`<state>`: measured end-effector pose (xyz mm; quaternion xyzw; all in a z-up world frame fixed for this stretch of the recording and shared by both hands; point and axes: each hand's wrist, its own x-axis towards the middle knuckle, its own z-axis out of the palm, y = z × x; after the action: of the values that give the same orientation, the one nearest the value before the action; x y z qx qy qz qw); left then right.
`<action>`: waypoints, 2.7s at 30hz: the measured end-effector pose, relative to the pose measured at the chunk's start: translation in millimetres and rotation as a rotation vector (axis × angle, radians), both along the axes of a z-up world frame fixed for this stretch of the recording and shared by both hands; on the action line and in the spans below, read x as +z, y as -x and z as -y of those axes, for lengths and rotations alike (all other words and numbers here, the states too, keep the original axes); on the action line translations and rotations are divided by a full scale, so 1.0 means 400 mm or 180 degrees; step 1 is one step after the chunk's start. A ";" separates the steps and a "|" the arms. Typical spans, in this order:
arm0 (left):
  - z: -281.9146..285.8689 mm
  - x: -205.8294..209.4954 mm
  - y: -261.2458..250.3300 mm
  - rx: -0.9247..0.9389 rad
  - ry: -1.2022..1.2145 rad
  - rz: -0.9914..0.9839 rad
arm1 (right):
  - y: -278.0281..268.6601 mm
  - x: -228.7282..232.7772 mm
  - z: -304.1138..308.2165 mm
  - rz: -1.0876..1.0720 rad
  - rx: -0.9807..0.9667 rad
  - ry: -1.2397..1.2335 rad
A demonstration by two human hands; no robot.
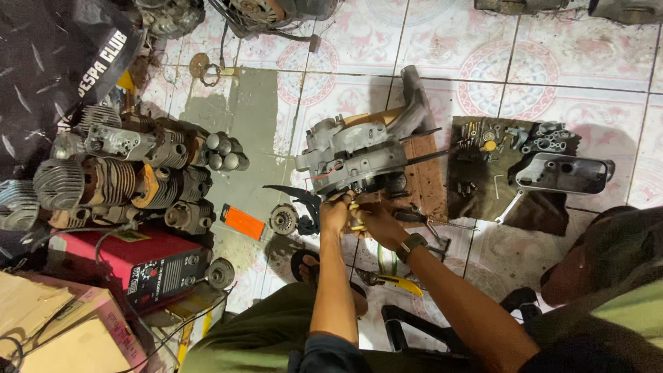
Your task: The person assembles a small engine by hand, inserting and tightening components with a wrench and screwdriver. They attach a metal cover to the engine casing and secure it with bolts, working on a tiled floor surrounded by spare parts.
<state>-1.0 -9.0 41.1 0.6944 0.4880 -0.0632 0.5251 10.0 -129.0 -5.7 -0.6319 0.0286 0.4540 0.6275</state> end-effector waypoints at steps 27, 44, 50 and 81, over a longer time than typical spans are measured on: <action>0.012 -0.037 0.008 0.0071 -0.0004 -0.0018 | 0.018 -0.012 -0.016 -0.1104 -0.0638 -0.0876; 0.021 -0.011 0.000 0.0065 0.0020 0.0161 | 0.022 0.037 -0.004 -0.1233 -0.0775 -0.0755; 0.010 -0.017 0.003 -0.0135 -0.0050 0.0031 | 0.005 0.153 0.007 -0.1146 -0.0810 -0.0726; 0.103 0.085 -0.042 0.1257 0.0617 0.0518 | 0.035 0.024 -0.024 -0.1022 -0.0844 -0.0606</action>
<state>16.0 -50.2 74.9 0.5346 0.5621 0.0503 0.6291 -4.0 -119.3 3.8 -0.4802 0.1679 0.4630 0.7258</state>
